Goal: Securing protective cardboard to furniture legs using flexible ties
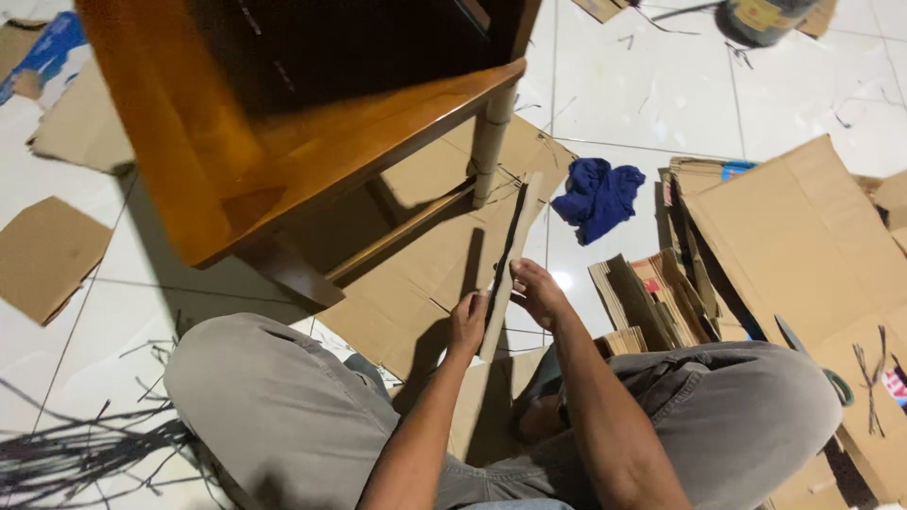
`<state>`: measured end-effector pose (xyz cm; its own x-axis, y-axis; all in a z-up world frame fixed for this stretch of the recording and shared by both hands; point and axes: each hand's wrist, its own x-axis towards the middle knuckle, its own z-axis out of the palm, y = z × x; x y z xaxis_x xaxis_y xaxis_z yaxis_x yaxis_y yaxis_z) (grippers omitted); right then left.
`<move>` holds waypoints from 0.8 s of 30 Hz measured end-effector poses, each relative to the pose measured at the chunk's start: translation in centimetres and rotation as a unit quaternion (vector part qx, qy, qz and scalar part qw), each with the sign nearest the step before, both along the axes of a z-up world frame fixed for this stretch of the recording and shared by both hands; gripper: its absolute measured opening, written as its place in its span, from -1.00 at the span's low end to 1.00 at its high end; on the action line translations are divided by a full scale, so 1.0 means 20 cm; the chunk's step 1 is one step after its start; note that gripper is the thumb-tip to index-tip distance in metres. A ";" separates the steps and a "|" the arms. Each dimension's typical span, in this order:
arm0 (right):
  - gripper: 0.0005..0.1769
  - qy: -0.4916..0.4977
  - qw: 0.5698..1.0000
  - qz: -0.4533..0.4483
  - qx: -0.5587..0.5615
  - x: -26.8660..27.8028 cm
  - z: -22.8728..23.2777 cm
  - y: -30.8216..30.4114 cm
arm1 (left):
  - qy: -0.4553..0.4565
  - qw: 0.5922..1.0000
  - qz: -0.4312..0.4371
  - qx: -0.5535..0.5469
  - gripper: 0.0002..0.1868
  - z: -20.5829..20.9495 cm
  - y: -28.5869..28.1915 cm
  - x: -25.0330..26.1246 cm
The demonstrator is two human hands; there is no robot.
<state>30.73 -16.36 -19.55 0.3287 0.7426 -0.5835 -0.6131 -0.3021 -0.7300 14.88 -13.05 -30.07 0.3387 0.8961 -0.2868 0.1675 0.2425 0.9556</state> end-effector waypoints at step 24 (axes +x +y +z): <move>-0.58 -0.020 0.998 -0.027 -0.056 -0.65 -0.14 0.37 | 0.188 0.971 0.087 0.115 -0.73 0.31 0.08 -0.54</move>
<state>17.73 -9.00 -22.42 0.3909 0.6543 -0.6474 -0.6021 -0.3502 -0.7175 4.08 -11.43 -23.88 0.0866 0.9856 -0.1453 0.4908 0.0847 0.8672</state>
